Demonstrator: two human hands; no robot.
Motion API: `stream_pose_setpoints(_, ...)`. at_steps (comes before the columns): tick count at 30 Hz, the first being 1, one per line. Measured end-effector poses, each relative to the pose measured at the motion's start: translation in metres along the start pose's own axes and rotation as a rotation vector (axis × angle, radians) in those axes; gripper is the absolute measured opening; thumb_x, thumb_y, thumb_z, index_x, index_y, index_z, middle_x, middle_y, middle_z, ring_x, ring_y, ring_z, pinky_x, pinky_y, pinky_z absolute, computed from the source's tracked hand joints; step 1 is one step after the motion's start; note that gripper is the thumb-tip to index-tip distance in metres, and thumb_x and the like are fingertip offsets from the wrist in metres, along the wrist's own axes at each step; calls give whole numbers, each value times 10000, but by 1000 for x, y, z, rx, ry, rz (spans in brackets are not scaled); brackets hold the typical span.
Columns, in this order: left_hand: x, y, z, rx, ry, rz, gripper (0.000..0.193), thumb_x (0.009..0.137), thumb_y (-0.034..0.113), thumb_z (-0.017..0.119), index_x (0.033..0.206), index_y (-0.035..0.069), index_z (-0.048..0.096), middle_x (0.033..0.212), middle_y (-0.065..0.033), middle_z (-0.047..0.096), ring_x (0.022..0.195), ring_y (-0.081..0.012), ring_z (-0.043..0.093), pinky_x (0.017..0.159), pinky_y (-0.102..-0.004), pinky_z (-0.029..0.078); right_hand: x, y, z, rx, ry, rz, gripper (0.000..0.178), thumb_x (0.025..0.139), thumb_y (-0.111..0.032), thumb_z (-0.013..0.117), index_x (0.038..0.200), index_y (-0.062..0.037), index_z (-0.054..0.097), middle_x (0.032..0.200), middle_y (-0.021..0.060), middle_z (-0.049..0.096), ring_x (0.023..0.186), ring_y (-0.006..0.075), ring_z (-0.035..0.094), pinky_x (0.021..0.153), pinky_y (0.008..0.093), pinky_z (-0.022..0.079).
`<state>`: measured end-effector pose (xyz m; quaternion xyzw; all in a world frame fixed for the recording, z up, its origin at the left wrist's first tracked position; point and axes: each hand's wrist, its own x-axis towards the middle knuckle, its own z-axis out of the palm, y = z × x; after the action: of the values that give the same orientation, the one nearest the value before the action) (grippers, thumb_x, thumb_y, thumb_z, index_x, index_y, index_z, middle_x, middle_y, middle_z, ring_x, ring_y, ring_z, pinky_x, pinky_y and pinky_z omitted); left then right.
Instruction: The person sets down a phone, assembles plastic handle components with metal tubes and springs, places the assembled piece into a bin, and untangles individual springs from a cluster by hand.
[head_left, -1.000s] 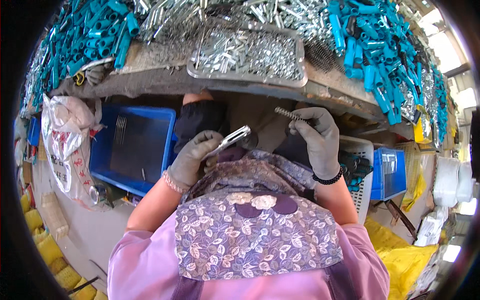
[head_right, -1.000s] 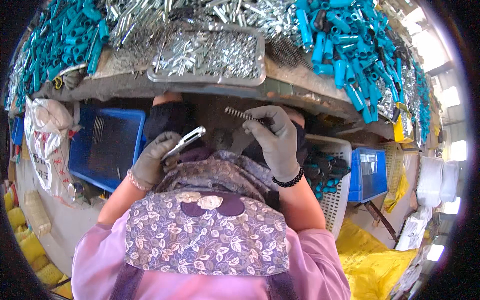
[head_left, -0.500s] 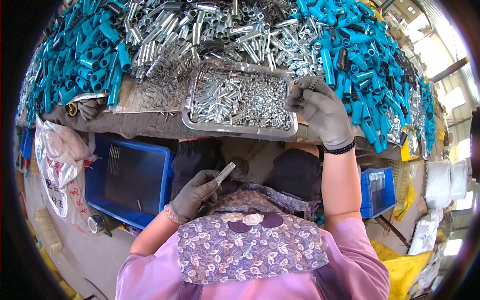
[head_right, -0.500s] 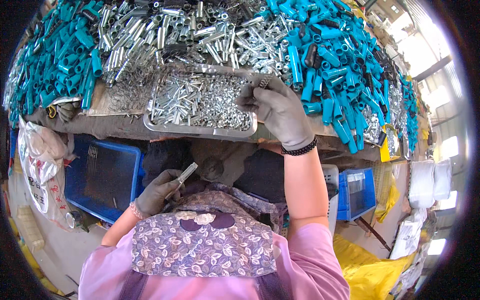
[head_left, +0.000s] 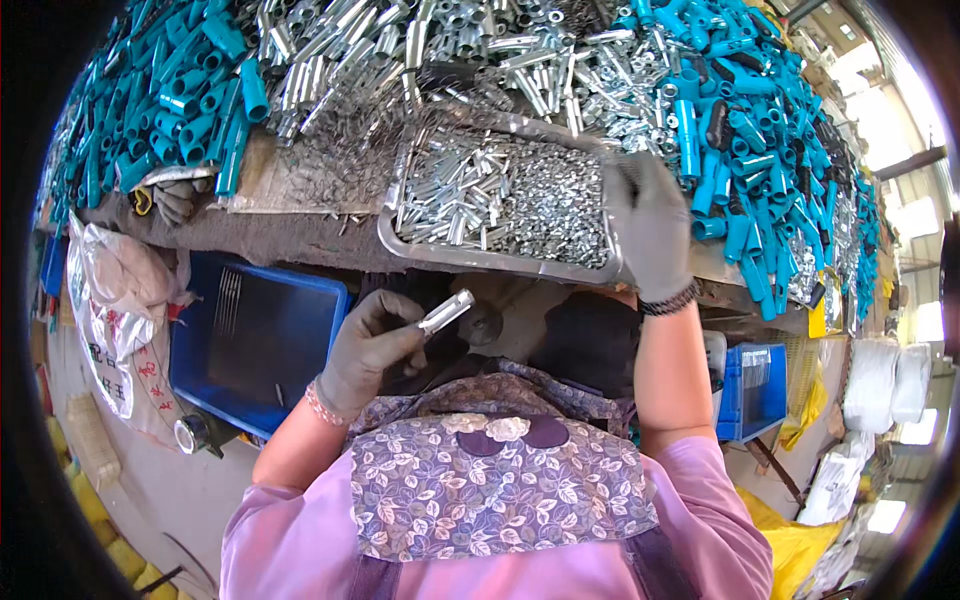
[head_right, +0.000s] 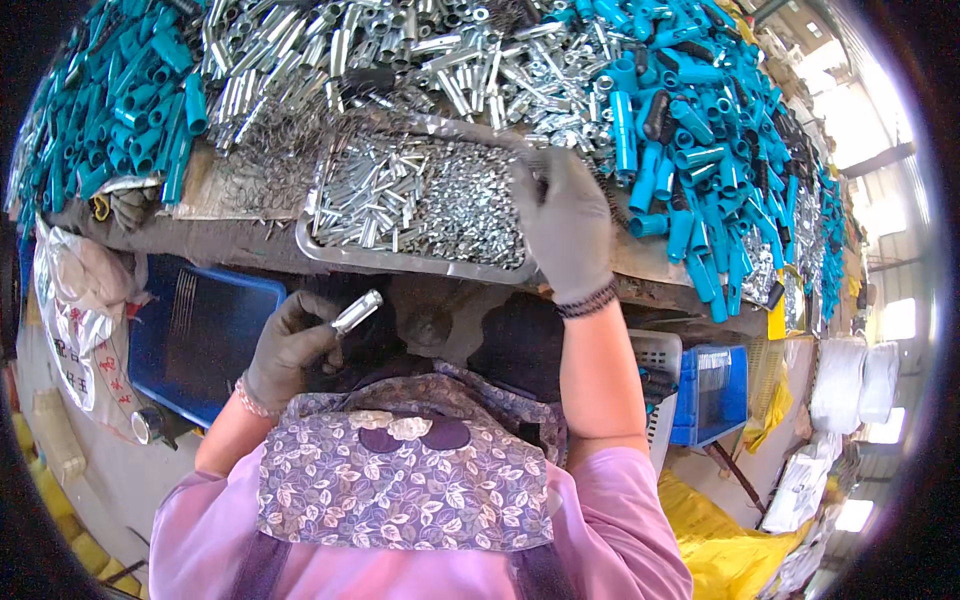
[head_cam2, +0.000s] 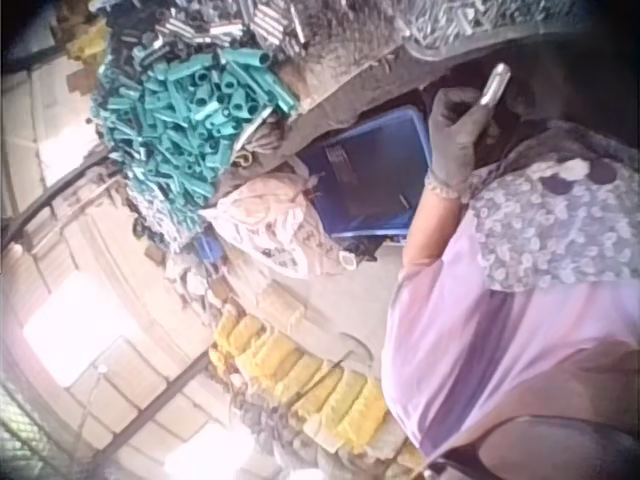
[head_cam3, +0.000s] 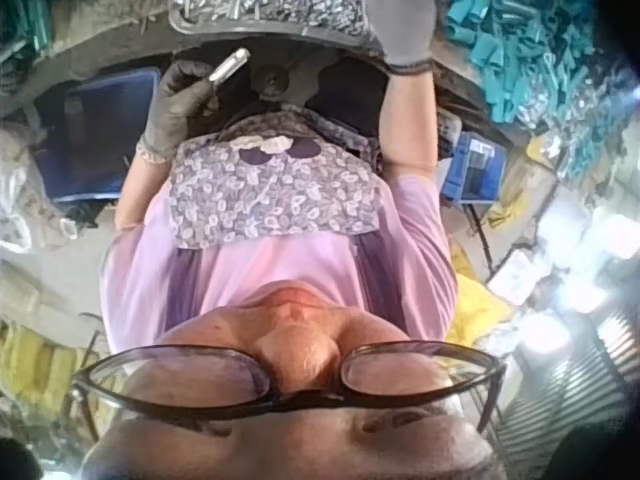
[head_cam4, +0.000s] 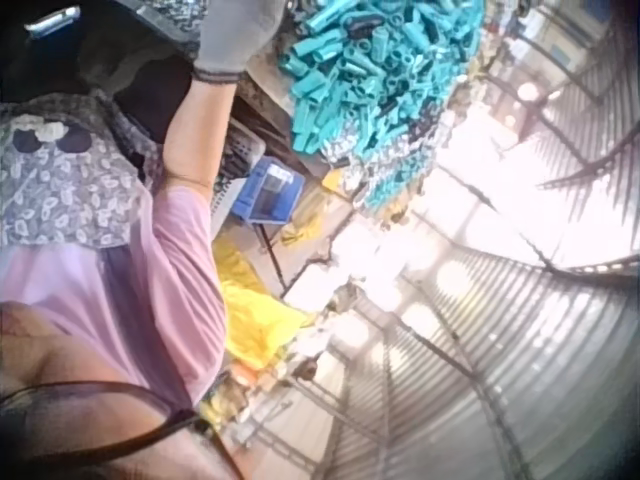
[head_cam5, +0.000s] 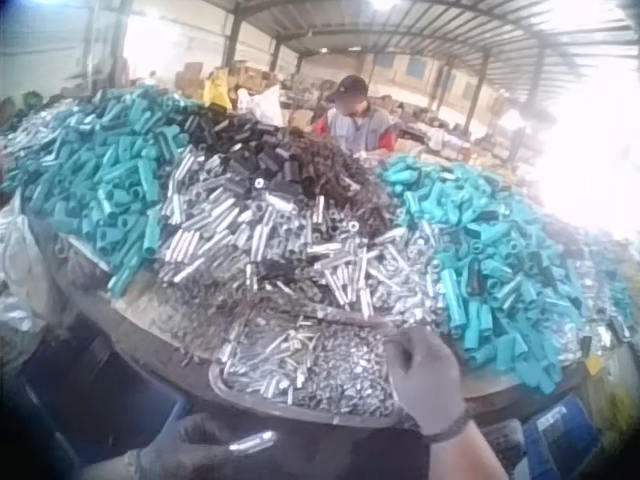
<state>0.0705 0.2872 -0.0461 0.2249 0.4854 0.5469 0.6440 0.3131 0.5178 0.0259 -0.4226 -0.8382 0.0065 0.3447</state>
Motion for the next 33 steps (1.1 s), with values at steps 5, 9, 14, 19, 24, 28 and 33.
stream_pose_setpoints(5, 0, 9, -15, -26, -69, 31, 149, 863, 90, 680, 960, 43, 578, 739, -52, 635, 569, -94, 573, 473, -224, 400, -36, -45, -45, 437, -687, 193, 166, 877, -135, 705, 934, -4, 620, 844, 152, 614, 774, 268, 621, 698, 382, 471)
stream_pose_setpoints(9, -2, 6, -17, 59, -102, 74, 150, 812, 33, 700, 904, 41, 582, 849, -92, 638, 562, -116, 562, 480, -239, 413, -53, -60, -32, 641, -756, -28, 143, 878, -129, 687, 949, -15, 637, 876, 148, 621, 764, 319, 603, 702, 407, 465)
stream_pose_setpoints(14, -13, 10, -9, 127, -93, -12, 159, 798, 6, 690, 908, 49, 583, 874, -70, 629, 578, -106, 557, 483, -242, 418, -56, -72, -17, 697, -822, 86, 231, 966, -236, 587, 962, -6, 610, 733, 182, 572, 708, 352, 598, 660, 404, 461)
stream_pose_setpoints(19, -10, -6, 2, 45, -213, -10, 432, 822, 244, 830, 1104, 62, 558, 1024, -21, 611, 847, -72, 565, 682, -211, 448, -87, -98, 4, 683, -823, 80, 243, 996, -283, 573, 1009, -41, 580, 721, 173, 598, 664, 382, 618, 607, 447, 470)
stream_pose_setpoints(24, -17, -7, 0, 212, -242, 0, 400, 883, 210, 766, 1172, 46, 544, 1096, -28, 597, 994, -111, 564, 856, -278, 473, -102, -92, 14, 755, -628, -14, 194, 1017, -239, 533, 1126, -78, 526, 765, 176, 636, 745, 370, 673, 651, 425, 517)
stream_pose_setpoints(28, -17, 1, 1, 199, -247, -107, 293, 922, 118, 705, 1141, 46, 524, 963, -26, 588, 738, -90, 565, 638, -235, 476, -102, -96, 11, 743, -746, 76, 298, 1024, -331, 498, 1143, -58, 493, 827, 229, 640, 843, 438, 654, 737, 493, 504)
stream_pose_setpoints(33, -14, 1, 7, 102, -228, -53, 256, 918, 62, 668, 1129, 65, 522, 839, -1, 551, 586, -49, 463, 510, -213, 358, -80, -74, 1, 523, -290, -147, 217, 993, -229, 547, 1096, -40, 573, 871, 194, 665, 831, 398, 667, 727, 440, 528)
